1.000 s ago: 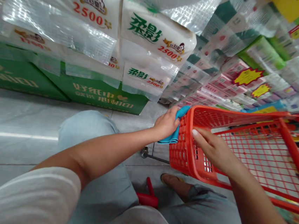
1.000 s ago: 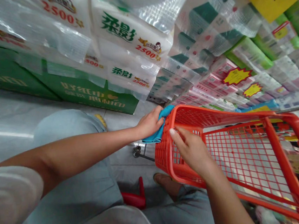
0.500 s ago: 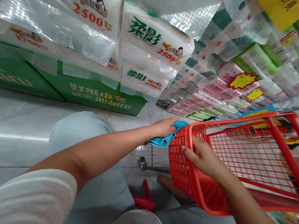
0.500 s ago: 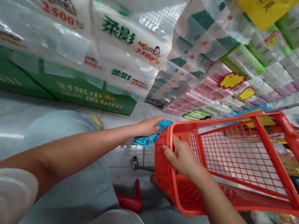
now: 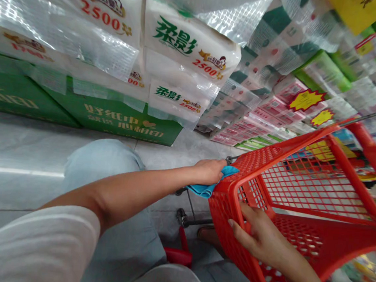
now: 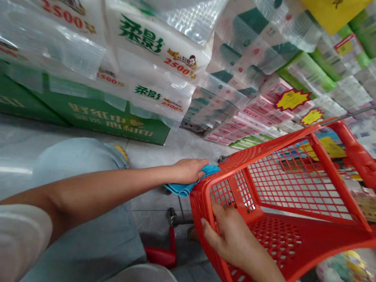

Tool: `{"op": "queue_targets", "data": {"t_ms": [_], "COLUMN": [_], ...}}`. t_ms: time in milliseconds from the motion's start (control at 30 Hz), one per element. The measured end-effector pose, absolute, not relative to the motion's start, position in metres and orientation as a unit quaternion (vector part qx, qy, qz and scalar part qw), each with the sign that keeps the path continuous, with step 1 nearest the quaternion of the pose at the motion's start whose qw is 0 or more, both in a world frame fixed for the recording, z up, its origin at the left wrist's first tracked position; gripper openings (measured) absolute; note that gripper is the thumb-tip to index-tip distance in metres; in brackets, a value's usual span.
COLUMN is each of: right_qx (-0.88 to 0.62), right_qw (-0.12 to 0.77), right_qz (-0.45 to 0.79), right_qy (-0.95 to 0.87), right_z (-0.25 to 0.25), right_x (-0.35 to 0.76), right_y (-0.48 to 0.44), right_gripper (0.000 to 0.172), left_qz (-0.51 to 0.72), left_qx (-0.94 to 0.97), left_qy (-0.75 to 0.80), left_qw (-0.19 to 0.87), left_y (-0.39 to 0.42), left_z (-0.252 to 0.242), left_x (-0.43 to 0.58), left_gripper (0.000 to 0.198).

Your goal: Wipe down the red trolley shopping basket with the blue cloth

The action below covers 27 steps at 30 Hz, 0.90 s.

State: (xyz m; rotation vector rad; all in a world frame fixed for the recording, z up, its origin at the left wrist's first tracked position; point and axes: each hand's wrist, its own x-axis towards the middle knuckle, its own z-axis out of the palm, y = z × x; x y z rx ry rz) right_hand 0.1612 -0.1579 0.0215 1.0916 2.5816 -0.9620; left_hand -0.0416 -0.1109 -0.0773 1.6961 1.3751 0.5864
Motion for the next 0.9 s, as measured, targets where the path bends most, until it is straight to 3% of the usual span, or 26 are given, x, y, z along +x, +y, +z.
{"op": "queue_targets", "data": {"t_ms": [167, 400, 567, 733, 833, 900], "right_qx": [0.328, 0.304, 0.303, 0.312, 0.342, 0.395], "right_qw": [0.08, 0.095, 0.114, 0.143, 0.108, 0.032], "right_qz": [-0.34, -0.346, -0.34, -0.406, -0.478, -0.501], "right_qy": [0.878, 0.882, 0.883, 0.847, 0.802, 0.769], "right_z": [0.025, 0.026, 0.028, 0.032, 0.033, 0.032], "right_x": [0.164, 0.159, 0.163, 0.159, 0.152, 0.147], "right_y": [-0.173, -0.19, -0.202, -0.199, -0.19, -0.182], "right_gripper": [0.018, 0.015, 0.023, 0.029, 0.039, 0.041], "left_qz": [0.299, 0.189, 0.283, 0.154, 0.129, 0.158], "left_qx": [0.747, 0.694, 0.764, 0.739, 0.739, 0.755], "left_qy": [0.447, 0.562, 0.44, 0.533, 0.545, 0.53], "left_qw": [0.392, 0.408, 0.377, 0.382, 0.375, 0.354], "left_y": [-0.119, -0.125, -0.135, -0.138, -0.141, -0.145], "left_z": [-0.056, -0.061, -0.042, -0.054, -0.054, -0.042], "left_x": [-0.048, -0.044, -0.062, -0.063, -0.062, -0.065], "left_gripper": [0.03, 0.025, 0.025, 0.027, 0.025, 0.024]}}
